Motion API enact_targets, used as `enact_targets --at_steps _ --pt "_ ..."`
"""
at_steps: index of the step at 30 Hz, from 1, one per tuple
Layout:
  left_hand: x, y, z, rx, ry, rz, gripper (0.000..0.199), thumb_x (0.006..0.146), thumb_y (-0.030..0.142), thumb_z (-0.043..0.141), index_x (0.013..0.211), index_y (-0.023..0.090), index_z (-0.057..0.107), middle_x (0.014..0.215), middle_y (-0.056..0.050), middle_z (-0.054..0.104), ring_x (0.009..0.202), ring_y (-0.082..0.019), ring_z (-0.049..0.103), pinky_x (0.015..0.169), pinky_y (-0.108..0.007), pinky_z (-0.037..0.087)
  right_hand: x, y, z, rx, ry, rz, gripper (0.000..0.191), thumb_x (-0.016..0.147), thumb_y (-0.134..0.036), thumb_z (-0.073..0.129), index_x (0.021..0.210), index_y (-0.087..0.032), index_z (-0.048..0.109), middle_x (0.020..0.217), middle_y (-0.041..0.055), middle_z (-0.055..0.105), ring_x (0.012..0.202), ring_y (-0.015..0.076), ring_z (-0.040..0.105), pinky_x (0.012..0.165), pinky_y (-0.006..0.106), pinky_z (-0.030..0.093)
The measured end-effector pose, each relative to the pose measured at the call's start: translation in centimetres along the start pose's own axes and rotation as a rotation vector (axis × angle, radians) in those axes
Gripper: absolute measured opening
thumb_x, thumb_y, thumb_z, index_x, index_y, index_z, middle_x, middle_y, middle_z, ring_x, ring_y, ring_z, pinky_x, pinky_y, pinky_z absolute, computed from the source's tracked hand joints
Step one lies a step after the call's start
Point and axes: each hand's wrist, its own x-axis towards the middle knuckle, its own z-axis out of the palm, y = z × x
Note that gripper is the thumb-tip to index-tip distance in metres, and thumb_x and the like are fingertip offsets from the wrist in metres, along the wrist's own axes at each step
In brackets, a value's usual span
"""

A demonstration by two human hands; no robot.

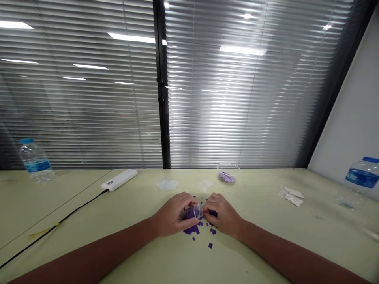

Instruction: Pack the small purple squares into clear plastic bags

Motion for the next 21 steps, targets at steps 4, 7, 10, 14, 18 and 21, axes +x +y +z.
enact_targets --at_steps 4,7,10,14,18,21 --pt "0.1 -0.1 0.2 0.049 0.011 -0.016 0.035 0.091 0.052 0.068 0.109 0.022 0.064 0.099 -0.006 0.066 0.091 -0.024 0.058 0.082 -0.034 0.044 0.1 -0.2 -0.2 0.010 0.056 -0.027 0.012 0.095 -0.016 0.063 0.086 -0.021 0.070 0.075 0.0011 0.067 0.078 0.0184 0.055 0.073 0.034 0.041" --pt "0.2 -0.2 0.3 0.059 0.011 -0.031 0.033 0.092 0.051 0.067 0.108 0.022 0.065 0.097 -0.005 0.066 0.090 -0.023 0.057 0.080 -0.033 0.043 0.3 -0.7 -0.5 0.039 0.145 -0.079 0.014 0.097 -0.016 0.060 0.094 -0.022 0.071 0.078 0.0030 0.068 0.077 0.0188 0.056 0.073 0.035 0.043" --pt "0.2 -0.2 0.2 0.030 -0.022 0.000 0.032 0.092 0.050 0.069 0.108 0.022 0.065 0.097 -0.004 0.066 0.091 -0.022 0.058 0.081 -0.033 0.043 0.5 -1.0 -0.7 0.037 0.205 -0.157 0.014 0.098 -0.016 0.060 0.102 -0.023 0.071 0.081 0.0038 0.070 0.078 0.0191 0.057 0.072 0.035 0.045" --pt "0.3 0.1 0.0 -0.031 -0.076 0.049 0.030 0.093 0.049 0.067 0.107 0.022 0.064 0.096 -0.004 0.067 0.090 -0.021 0.058 0.079 -0.031 0.042 0.4 -1.3 -0.9 0.019 0.169 -0.248 0.015 0.099 -0.016 0.059 0.106 -0.023 0.070 0.086 0.0044 0.072 0.078 0.0187 0.059 0.073 0.036 0.045" --pt "0.3 0.2 -0.1 -0.047 -0.100 0.059 0.032 0.096 0.052 0.064 0.106 0.021 0.064 0.094 -0.004 0.066 0.088 -0.021 0.058 0.077 -0.031 0.042 0.2 -1.5 -1.0 -0.030 0.119 -0.299 0.012 0.100 -0.017 0.059 0.103 -0.022 0.070 0.081 0.0040 0.070 0.074 0.0179 0.056 0.069 0.034 0.043" --pt "0.3 0.2 -0.1 -0.050 -0.107 0.066 0.032 0.096 0.052 0.063 0.107 0.021 0.064 0.095 -0.004 0.066 0.089 -0.021 0.058 0.077 -0.030 0.042 0.0 -1.4 -0.8 -0.051 0.116 -0.303 0.012 0.100 -0.019 0.059 0.103 -0.022 0.070 0.075 0.0029 0.067 0.070 0.0171 0.054 0.065 0.033 0.040"
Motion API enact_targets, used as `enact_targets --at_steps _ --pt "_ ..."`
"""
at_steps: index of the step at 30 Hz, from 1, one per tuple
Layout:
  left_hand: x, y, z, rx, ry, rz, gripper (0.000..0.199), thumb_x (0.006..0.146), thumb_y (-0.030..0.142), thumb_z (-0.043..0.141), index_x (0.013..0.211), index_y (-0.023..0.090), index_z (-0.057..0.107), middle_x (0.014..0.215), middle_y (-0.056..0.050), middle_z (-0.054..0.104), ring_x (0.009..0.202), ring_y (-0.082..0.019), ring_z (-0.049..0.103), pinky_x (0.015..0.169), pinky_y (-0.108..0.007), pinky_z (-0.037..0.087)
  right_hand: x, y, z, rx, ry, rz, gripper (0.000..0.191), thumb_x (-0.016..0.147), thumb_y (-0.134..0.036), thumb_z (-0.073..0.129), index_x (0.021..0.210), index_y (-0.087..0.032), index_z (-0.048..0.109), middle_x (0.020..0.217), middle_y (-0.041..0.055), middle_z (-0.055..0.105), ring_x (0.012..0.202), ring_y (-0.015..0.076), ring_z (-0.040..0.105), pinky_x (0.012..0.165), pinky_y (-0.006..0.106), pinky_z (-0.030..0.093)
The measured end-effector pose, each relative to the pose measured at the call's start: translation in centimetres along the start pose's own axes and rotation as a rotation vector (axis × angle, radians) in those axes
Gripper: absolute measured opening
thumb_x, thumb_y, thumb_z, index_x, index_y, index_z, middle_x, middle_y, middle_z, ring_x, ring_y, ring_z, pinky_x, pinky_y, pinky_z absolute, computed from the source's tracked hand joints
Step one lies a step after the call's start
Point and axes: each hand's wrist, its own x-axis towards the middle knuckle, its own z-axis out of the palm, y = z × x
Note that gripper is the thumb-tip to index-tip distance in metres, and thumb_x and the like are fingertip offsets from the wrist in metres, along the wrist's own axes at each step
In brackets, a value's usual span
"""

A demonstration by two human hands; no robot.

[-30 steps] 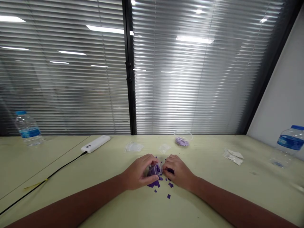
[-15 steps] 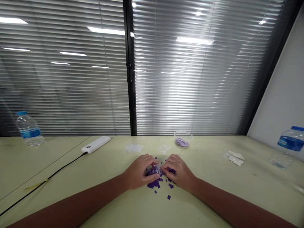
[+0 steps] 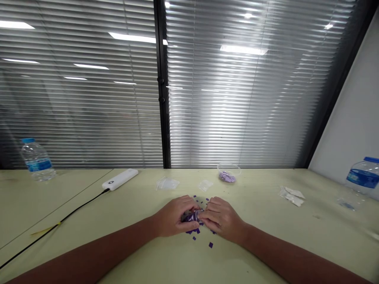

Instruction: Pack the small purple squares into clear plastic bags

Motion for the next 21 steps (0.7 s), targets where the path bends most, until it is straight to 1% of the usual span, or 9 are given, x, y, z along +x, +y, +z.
enact_targets --at_steps 3,8,11,14,15,16,18,21 --pt "0.0 0.0 0.0 -0.001 -0.002 -0.007 0.033 0.097 0.052 0.063 0.108 0.021 0.063 0.096 -0.004 0.065 0.089 -0.020 0.058 0.077 -0.030 0.042 -0.2 0.2 0.3 0.023 0.024 0.014 0.011 0.100 -0.018 0.060 0.105 -0.021 0.070 0.075 0.0024 0.067 0.067 0.0161 0.054 0.063 0.031 0.040" --pt "-0.1 -0.2 0.2 0.024 0.017 -0.021 0.035 0.098 0.054 0.060 0.102 0.019 0.063 0.091 -0.004 0.063 0.084 -0.019 0.055 0.074 -0.029 0.041 -0.1 0.2 0.4 0.097 0.075 0.068 0.013 0.098 -0.014 0.061 0.108 -0.021 0.067 0.085 0.0037 0.072 0.072 0.0169 0.056 0.066 0.032 0.043" --pt "-0.3 -0.5 0.3 0.013 0.046 -0.065 0.037 0.097 0.056 0.061 0.102 0.019 0.063 0.091 -0.004 0.061 0.084 -0.019 0.055 0.075 -0.028 0.041 0.2 0.1 0.2 0.118 0.024 0.163 0.012 0.098 -0.015 0.059 0.104 -0.022 0.068 0.084 0.0042 0.069 0.075 0.0184 0.056 0.068 0.033 0.043" --pt "-0.3 -1.0 0.3 -0.036 0.065 -0.138 0.036 0.095 0.054 0.063 0.108 0.020 0.065 0.093 -0.003 0.062 0.085 -0.019 0.055 0.075 -0.028 0.042 0.3 0.0 0.0 0.114 -0.022 0.279 0.010 0.098 -0.019 0.058 0.098 -0.022 0.067 0.082 0.0038 0.066 0.078 0.0196 0.056 0.071 0.034 0.044" --pt "-0.3 -1.1 0.3 -0.062 0.073 -0.169 0.036 0.095 0.053 0.063 0.111 0.020 0.066 0.095 -0.003 0.063 0.085 -0.019 0.056 0.075 -0.027 0.043 0.3 0.0 0.0 0.113 -0.021 0.315 0.010 0.098 -0.020 0.058 0.099 -0.023 0.068 0.083 0.0038 0.066 0.079 0.0199 0.056 0.072 0.034 0.044" --pt "-0.3 -1.2 0.3 -0.091 0.081 -0.202 0.036 0.096 0.052 0.063 0.113 0.021 0.066 0.097 -0.003 0.063 0.086 -0.018 0.056 0.075 -0.027 0.044 0.2 0.0 -0.1 0.116 -0.008 0.349 0.012 0.099 -0.022 0.058 0.105 -0.023 0.067 0.085 0.0042 0.066 0.081 0.0202 0.057 0.073 0.035 0.044" --pt "-0.2 -1.4 0.3 -0.150 0.103 -0.266 0.037 0.096 0.051 0.061 0.117 0.021 0.066 0.101 -0.004 0.064 0.087 -0.018 0.057 0.074 -0.026 0.044 0.2 -0.1 -0.2 0.133 0.033 0.394 0.021 0.098 -0.024 0.059 0.119 -0.024 0.064 0.089 0.0046 0.065 0.082 0.0203 0.058 0.075 0.035 0.045" --pt "-0.1 -1.7 0.4 -0.226 0.126 -0.329 0.039 0.096 0.052 0.061 0.115 0.019 0.065 0.099 -0.003 0.063 0.083 -0.017 0.056 0.071 -0.025 0.045 0.1 -0.1 -0.2 0.128 0.022 0.397 0.022 0.097 -0.025 0.060 0.119 -0.023 0.063 0.088 0.0041 0.064 0.083 0.0201 0.058 0.078 0.035 0.045"
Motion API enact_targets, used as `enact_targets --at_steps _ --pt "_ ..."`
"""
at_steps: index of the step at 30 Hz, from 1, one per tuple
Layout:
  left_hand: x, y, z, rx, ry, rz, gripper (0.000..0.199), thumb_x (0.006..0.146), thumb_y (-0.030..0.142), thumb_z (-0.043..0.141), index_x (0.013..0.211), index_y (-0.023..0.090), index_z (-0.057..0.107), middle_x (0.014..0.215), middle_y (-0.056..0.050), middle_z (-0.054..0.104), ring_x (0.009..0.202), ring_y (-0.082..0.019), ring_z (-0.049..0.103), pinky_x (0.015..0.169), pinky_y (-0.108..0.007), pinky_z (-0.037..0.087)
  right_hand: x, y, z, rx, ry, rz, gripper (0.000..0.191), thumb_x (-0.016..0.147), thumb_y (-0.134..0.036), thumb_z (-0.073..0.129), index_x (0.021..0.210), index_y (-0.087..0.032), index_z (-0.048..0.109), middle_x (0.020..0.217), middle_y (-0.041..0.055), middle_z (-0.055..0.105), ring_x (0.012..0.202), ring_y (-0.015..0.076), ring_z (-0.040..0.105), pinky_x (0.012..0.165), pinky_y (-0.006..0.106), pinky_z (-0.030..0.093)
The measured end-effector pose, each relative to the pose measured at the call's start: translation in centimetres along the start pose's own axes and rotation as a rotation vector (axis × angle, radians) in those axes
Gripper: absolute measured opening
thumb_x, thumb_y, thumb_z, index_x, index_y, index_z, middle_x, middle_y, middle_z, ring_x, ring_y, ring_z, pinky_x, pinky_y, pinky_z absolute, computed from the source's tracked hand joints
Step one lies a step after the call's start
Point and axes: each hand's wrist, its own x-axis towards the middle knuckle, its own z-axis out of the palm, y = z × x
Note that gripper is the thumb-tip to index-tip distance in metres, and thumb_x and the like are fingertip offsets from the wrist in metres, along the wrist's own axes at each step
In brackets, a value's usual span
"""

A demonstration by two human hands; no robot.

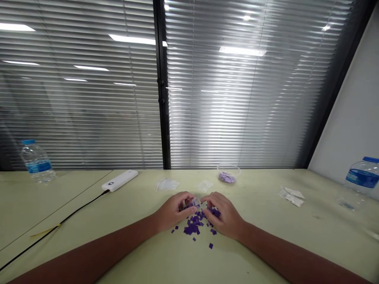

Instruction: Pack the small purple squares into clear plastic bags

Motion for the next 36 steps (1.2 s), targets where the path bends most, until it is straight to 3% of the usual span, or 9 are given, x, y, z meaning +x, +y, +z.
enact_targets --at_steps 3,6,11,18,23,29,32,36 --pt "0.2 -0.3 0.0 -0.074 0.028 -0.051 0.039 0.097 0.054 0.059 0.112 0.018 0.065 0.094 -0.002 0.062 0.082 -0.017 0.056 0.070 -0.025 0.045 0.1 0.1 0.1 -0.025 -0.009 0.021 0.010 0.097 -0.024 0.058 0.103 -0.022 0.066 0.083 0.0038 0.064 0.080 0.0194 0.058 0.076 0.033 0.044" --pt "0.4 -0.4 -0.2 -0.159 0.072 -0.104 0.040 0.098 0.056 0.057 0.111 0.019 0.064 0.096 -0.002 0.062 0.087 -0.018 0.058 0.075 -0.026 0.046 0.1 0.1 0.1 -0.005 -0.054 0.011 0.018 0.099 -0.022 0.054 0.083 -0.021 0.064 0.075 0.0028 0.064 0.073 0.0172 0.057 0.073 0.031 0.042" --pt "1.0 -0.9 -0.5 -0.333 0.123 -0.133 0.043 0.100 0.059 0.052 0.104 0.019 0.065 0.100 -0.004 0.064 0.095 -0.020 0.057 0.085 -0.029 0.046 0.0 -0.2 0.1 0.008 -0.194 -0.092 0.021 0.096 -0.024 0.056 0.076 -0.021 0.061 0.065 0.0000 0.059 0.065 0.0152 0.053 0.068 0.029 0.040" --pt "1.4 -1.5 -0.5 -0.452 0.176 -0.199 0.045 0.099 0.063 0.052 0.103 0.020 0.065 0.102 -0.006 0.064 0.099 -0.022 0.059 0.087 -0.029 0.047 -0.4 0.4 0.5 -0.039 -0.196 -0.008 0.040 0.093 -0.024 0.055 0.059 -0.019 0.035 0.052 -0.0052 0.039 0.050 0.0092 0.034 0.057 0.025 0.028" --pt "0.9 -0.6 -0.6 -0.311 0.095 -0.120 0.041 0.100 0.059 0.052 0.102 0.019 0.063 0.096 -0.003 0.062 0.092 -0.019 0.056 0.082 -0.027 0.045 -0.4 0.8 0.7 -0.035 -0.300 -0.008 0.038 0.090 -0.022 0.059 0.061 -0.018 0.034 0.054 -0.0060 0.040 0.051 0.0083 0.035 0.056 0.025 0.025" --pt "0.4 -0.5 -0.3 -0.180 0.015 -0.097 0.041 0.098 0.057 0.056 0.114 0.020 0.062 0.097 -0.002 0.061 0.088 -0.018 0.057 0.076 -0.026 0.045 -0.1 0.3 0.5 -0.131 -0.152 -0.030 0.034 0.092 -0.021 0.055 0.062 -0.019 0.037 0.058 -0.0033 0.046 0.061 0.0117 0.042 0.064 0.026 0.030" --pt "0.3 -0.4 -0.2 -0.167 -0.004 -0.098 0.041 0.098 0.057 0.056 0.116 0.021 0.062 0.097 -0.002 0.060 0.086 -0.018 0.057 0.075 -0.026 0.045 0.0 0.2 0.3 -0.261 -0.075 0.096 0.022 0.091 -0.025 0.058 0.071 -0.020 0.049 0.068 -0.0002 0.059 0.066 0.0142 0.050 0.066 0.028 0.031" --pt "0.2 -0.1 -0.2 -0.146 -0.007 -0.099 0.042 0.098 0.057 0.056 0.117 0.021 0.063 0.097 -0.002 0.061 0.085 -0.017 0.056 0.075 -0.026 0.045 -0.1 0.6 0.3 -0.375 -0.142 0.314 0.024 0.090 -0.044 0.064 0.084 -0.021 0.058 0.071 0.0008 0.066 0.059 0.0156 0.053 0.059 0.029 0.024"
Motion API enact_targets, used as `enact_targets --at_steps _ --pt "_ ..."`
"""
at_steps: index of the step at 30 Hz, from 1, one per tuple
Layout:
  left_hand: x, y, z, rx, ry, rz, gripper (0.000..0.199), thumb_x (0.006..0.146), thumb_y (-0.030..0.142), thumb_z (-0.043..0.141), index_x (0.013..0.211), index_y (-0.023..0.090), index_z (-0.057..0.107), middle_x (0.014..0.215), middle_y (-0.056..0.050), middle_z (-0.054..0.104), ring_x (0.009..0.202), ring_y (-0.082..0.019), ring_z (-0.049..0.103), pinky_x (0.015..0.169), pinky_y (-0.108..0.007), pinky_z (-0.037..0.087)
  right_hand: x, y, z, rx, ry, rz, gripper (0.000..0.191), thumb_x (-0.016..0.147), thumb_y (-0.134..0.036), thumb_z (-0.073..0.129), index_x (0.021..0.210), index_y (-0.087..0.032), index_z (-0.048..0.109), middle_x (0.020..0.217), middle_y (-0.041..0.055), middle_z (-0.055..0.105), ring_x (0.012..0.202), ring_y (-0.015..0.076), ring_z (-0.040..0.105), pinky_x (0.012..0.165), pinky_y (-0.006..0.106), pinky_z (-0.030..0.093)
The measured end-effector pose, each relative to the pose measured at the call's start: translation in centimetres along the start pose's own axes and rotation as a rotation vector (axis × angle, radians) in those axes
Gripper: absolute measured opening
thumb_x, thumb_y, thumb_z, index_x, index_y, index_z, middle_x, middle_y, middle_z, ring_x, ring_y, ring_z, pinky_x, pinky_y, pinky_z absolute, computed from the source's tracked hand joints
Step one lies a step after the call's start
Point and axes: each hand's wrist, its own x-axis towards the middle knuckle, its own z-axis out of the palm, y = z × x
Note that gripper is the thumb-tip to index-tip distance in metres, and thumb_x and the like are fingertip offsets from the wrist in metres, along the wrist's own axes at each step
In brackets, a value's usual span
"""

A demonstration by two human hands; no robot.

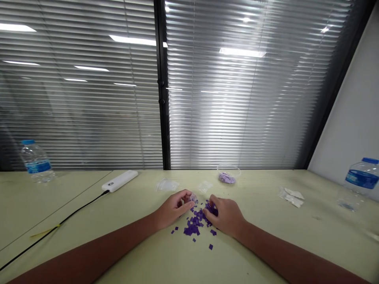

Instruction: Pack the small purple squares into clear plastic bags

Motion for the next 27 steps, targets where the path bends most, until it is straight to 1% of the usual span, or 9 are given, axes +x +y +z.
enact_targets --at_steps 2,4,7,11,13,15,20,24,27 --pt "0.0 0.1 0.0 0.013 0.000 0.009 0.041 0.098 0.057 0.056 0.116 0.021 0.063 0.096 -0.002 0.061 0.084 -0.017 0.055 0.074 -0.026 0.045 0.0 0.1 0.1 -0.003 -0.039 0.014 0.028 0.091 -0.049 0.064 0.084 -0.022 0.059 0.071 0.0012 0.068 0.060 0.0161 0.055 0.058 0.028 0.023" --pt "-0.1 0.1 0.0 0.024 -0.002 0.023 0.040 0.098 0.056 0.057 0.115 0.021 0.063 0.095 -0.002 0.061 0.081 -0.016 0.055 0.072 -0.025 0.045 0.0 0.2 0.0 0.016 -0.051 -0.010 0.029 0.091 -0.050 0.063 0.085 -0.022 0.060 0.073 0.0015 0.069 0.062 0.0161 0.057 0.058 0.028 0.024" --pt "-0.1 0.2 0.0 0.030 -0.016 0.036 0.039 0.098 0.055 0.057 0.115 0.020 0.062 0.097 -0.003 0.062 0.083 -0.017 0.055 0.071 -0.025 0.044 -0.1 0.0 -0.3 0.064 -0.081 -0.050 0.032 0.093 -0.053 0.061 0.085 -0.022 0.059 0.074 0.0005 0.069 0.061 0.0149 0.056 0.058 0.027 0.026" --pt "-0.1 0.0 0.0 0.046 -0.034 0.037 0.042 0.098 0.057 0.057 0.118 0.020 0.061 0.099 -0.003 0.062 0.081 -0.016 0.055 0.069 -0.024 0.044 -0.1 -0.3 -1.0 0.118 -0.140 -0.184 0.033 0.089 -0.053 0.065 0.083 -0.022 0.057 0.071 -0.0015 0.066 0.059 0.0135 0.053 0.059 0.026 0.028" --pt "-0.1 -0.1 0.1 0.059 -0.030 0.050 0.042 0.097 0.057 0.057 0.118 0.020 0.062 0.096 -0.002 0.061 0.078 -0.015 0.053 0.067 -0.023 0.043 -0.1 -0.3 -1.2 0.142 -0.165 -0.271 0.031 0.086 -0.051 0.069 0.085 -0.022 0.057 0.073 -0.0018 0.066 0.061 0.0139 0.053 0.061 0.026 0.030" --pt "-0.1 -0.1 0.1 0.065 -0.026 0.064 0.042 0.097 0.056 0.058 0.118 0.020 0.062 0.094 -0.002 0.060 0.077 -0.015 0.052 0.066 -0.023 0.042 0.0 -0.2 -1.1 0.162 -0.182 -0.320 0.028 0.085 -0.048 0.071 0.089 -0.023 0.059 0.076 -0.0016 0.067 0.064 0.0144 0.055 0.063 0.026 0.032" --pt "-0.3 0.1 0.2 0.086 -0.033 0.078 0.042 0.096 0.055 0.060 0.119 0.020 0.063 0.094 -0.002 0.060 0.078 -0.015 0.052 0.067 -0.024 0.043 0.0 0.2 -0.5 0.146 -0.197 -0.294 0.011 0.093 -0.035 0.062 0.092 -0.024 0.062 0.070 -0.0031 0.065 0.060 0.0136 0.053 0.063 0.025 0.033" --pt "-0.6 0.3 0.2 0.129 -0.050 0.099 0.042 0.095 0.052 0.062 0.122 0.021 0.063 0.096 -0.002 0.061 0.081 -0.016 0.054 0.068 -0.024 0.043 0.0 0.4 -0.3 0.147 -0.191 -0.274 0.010 0.096 -0.033 0.061 0.092 -0.024 0.064 0.073 -0.0027 0.066 0.064 0.0142 0.056 0.063 0.025 0.032" --pt "-0.7 0.4 0.2 0.150 -0.046 0.101 0.043 0.094 0.053 0.062 0.122 0.021 0.063 0.095 -0.002 0.062 0.081 -0.017 0.054 0.069 -0.025 0.043 0.0 0.5 -0.2 0.210 -0.181 -0.236 0.010 0.096 -0.032 0.061 0.092 -0.024 0.065 0.071 -0.0036 0.065 0.063 0.0132 0.056 0.062 0.023 0.033"
